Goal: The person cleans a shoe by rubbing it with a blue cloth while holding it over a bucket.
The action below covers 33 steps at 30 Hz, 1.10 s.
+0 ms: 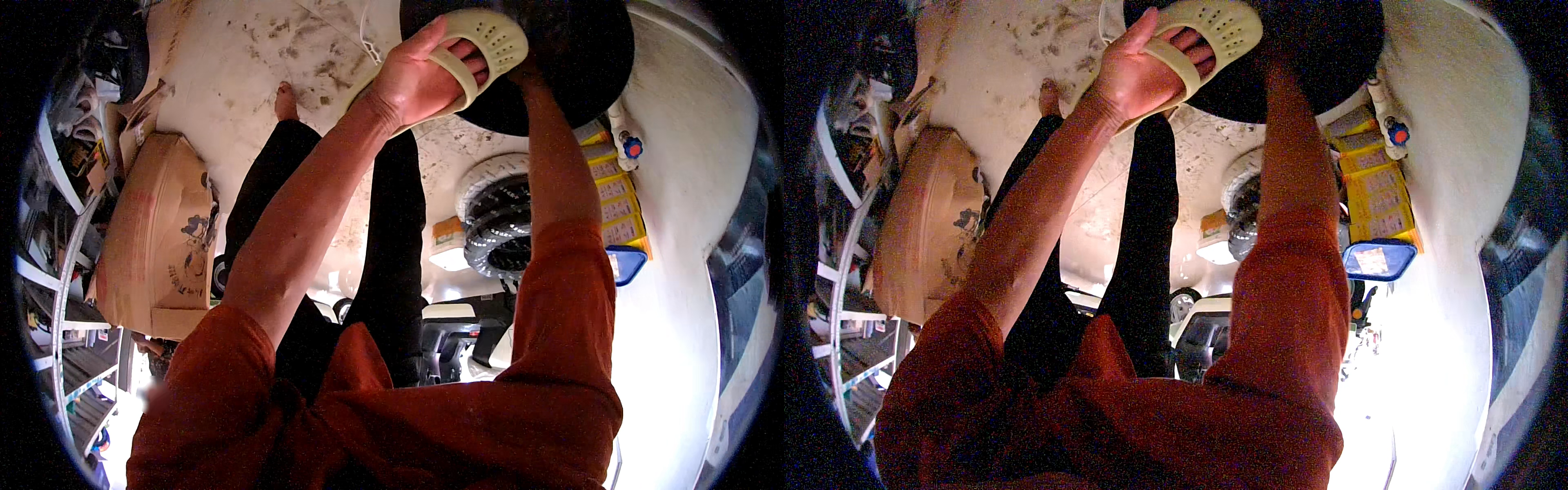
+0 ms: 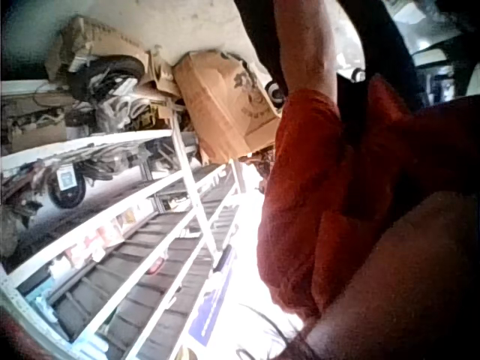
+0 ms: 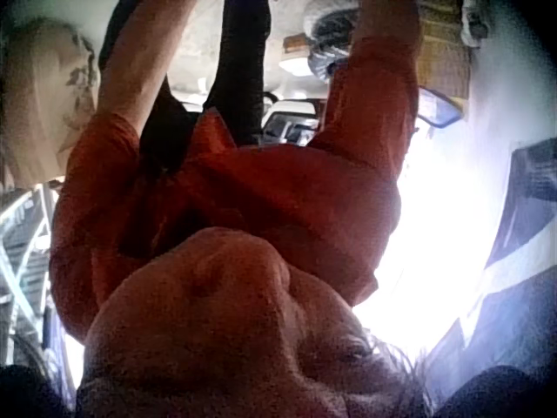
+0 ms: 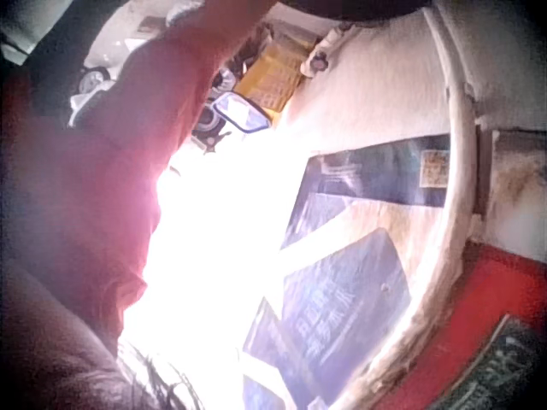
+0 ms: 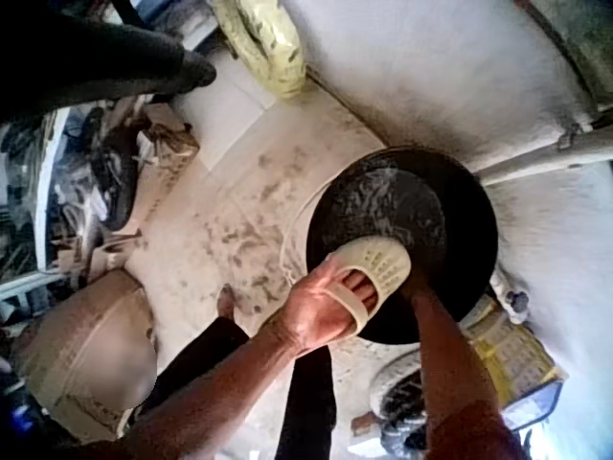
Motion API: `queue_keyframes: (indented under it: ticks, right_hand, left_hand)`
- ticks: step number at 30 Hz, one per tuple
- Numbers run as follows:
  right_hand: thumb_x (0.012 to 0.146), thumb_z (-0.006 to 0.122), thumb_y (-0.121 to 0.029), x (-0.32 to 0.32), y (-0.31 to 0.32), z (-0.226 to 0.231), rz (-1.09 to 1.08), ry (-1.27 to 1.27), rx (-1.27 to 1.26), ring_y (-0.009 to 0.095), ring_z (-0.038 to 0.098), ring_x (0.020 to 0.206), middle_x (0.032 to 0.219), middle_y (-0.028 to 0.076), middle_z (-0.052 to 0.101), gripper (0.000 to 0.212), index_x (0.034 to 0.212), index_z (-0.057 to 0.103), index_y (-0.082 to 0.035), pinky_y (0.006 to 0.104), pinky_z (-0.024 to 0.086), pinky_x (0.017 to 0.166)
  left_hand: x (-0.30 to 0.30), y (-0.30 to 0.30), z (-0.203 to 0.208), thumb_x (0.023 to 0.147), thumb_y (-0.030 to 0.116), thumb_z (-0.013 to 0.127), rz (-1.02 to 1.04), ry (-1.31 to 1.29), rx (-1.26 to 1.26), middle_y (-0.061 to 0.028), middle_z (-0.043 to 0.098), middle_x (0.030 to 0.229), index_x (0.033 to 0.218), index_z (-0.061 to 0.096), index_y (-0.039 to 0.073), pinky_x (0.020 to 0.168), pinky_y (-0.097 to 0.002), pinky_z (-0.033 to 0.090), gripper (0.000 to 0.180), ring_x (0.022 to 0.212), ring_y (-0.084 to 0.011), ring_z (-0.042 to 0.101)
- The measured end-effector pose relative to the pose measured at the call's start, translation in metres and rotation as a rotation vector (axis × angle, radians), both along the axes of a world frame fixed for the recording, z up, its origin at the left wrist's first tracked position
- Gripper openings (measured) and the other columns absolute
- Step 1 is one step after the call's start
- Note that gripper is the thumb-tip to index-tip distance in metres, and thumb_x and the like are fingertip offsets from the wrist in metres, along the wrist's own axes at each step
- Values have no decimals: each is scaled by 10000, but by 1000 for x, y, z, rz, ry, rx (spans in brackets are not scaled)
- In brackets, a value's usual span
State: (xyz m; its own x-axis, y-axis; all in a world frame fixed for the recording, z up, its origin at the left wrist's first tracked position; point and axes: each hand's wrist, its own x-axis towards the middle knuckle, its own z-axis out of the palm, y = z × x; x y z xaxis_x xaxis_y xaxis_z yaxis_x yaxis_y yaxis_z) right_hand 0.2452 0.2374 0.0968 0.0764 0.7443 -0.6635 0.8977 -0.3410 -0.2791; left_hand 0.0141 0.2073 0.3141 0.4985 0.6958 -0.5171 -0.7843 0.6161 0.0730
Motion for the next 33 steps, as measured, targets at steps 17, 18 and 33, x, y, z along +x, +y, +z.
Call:
queue_keyframes:
  ticks: [17,18,33]
  right_hand:
    - [796,512,-281,-90,11,190,740,114,867,335,489,1035,1143,113,527,300,1052,575,-138,424,398,881]
    - [796,512,-281,-97,20,181,736,127,873,335,489,1035,1143,113,527,300,1052,575,-138,424,398,881]
    - [816,427,-220,-24,106,67,733,187,148,254,493,1048,1121,82,552,274,989,619,-132,357,366,915]
  left_hand:
    - [12,-10,-31,720,92,557,-88,30,-12,-64,510,1129,1174,425,89,961,-353,325,472,1057,-203,478]
    - [9,-10,-34,727,77,549,-72,98,16,-63,509,1129,1181,418,90,961,-349,327,473,1057,-203,477]
    - [2,-10,-17,709,19,537,-129,84,27,-101,417,1276,1221,374,34,999,-341,292,538,1164,-220,410]
